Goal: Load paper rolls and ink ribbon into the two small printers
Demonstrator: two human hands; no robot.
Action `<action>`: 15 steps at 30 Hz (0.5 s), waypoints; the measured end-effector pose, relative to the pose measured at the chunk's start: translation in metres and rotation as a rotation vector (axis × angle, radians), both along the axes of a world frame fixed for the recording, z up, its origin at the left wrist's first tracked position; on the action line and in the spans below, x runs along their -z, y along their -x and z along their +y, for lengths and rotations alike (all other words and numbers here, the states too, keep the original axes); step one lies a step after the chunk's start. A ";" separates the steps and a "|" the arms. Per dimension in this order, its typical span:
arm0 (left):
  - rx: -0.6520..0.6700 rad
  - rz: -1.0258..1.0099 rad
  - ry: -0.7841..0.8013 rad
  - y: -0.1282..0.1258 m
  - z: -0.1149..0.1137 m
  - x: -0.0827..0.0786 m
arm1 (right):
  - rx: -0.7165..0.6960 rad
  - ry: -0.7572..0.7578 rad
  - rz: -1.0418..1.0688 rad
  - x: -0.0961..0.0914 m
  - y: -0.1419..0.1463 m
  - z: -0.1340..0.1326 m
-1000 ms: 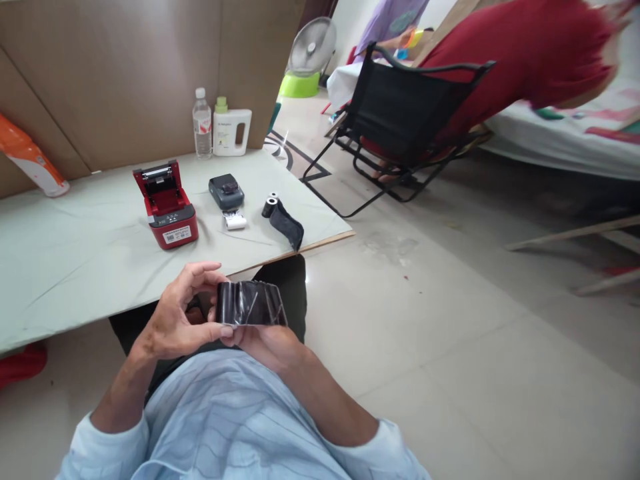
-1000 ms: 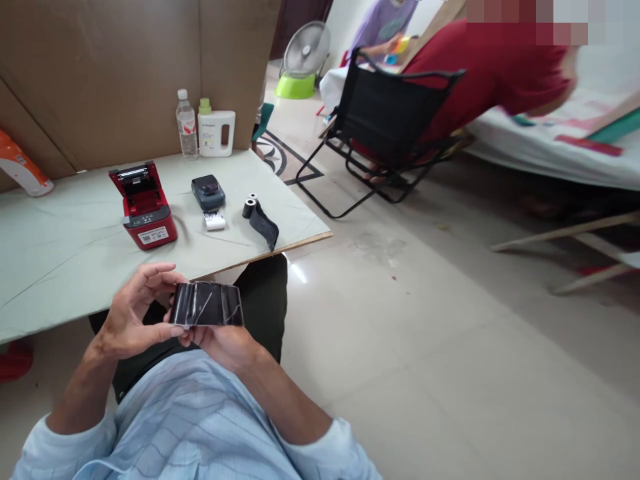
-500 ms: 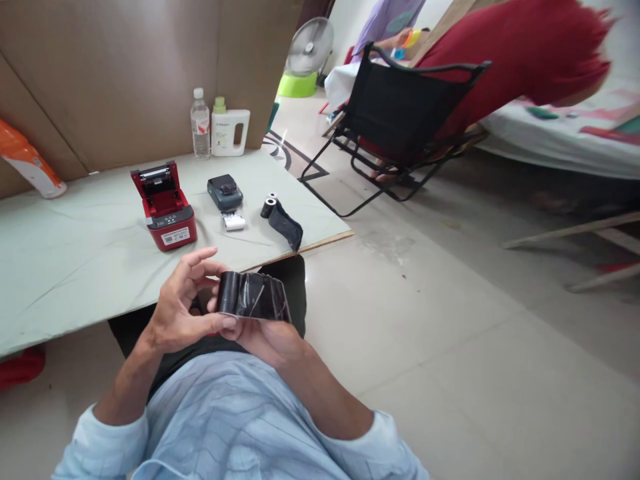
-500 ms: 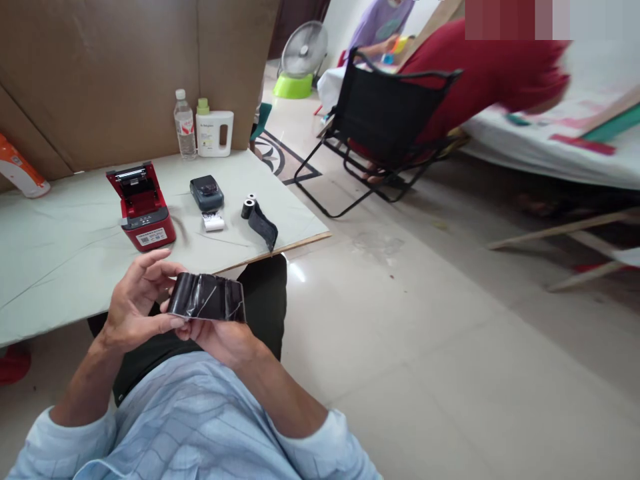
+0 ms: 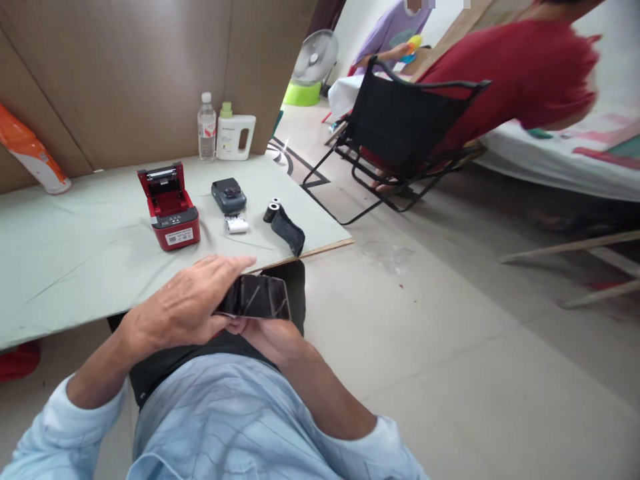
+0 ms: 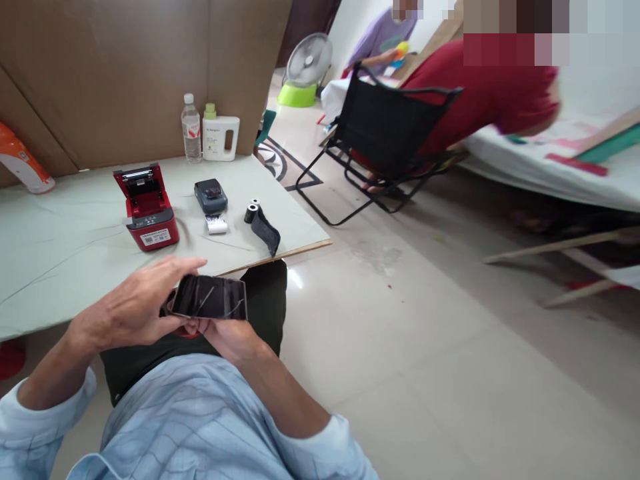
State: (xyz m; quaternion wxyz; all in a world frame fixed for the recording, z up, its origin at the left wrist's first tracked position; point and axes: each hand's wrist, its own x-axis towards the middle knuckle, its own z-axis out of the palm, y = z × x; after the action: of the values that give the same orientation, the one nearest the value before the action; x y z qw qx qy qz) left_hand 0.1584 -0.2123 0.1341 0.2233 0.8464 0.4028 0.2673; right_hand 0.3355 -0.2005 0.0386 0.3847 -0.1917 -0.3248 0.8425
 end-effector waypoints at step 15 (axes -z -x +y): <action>-0.110 -0.486 0.153 0.004 0.001 0.017 | -0.061 0.072 0.082 -0.020 0.004 -0.009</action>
State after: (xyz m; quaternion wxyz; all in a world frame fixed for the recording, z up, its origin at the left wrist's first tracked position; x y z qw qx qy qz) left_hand 0.1540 -0.2118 0.1174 0.3620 0.7149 0.4019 0.4432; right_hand 0.3312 -0.2092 0.0590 0.3645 -0.1607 -0.2841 0.8721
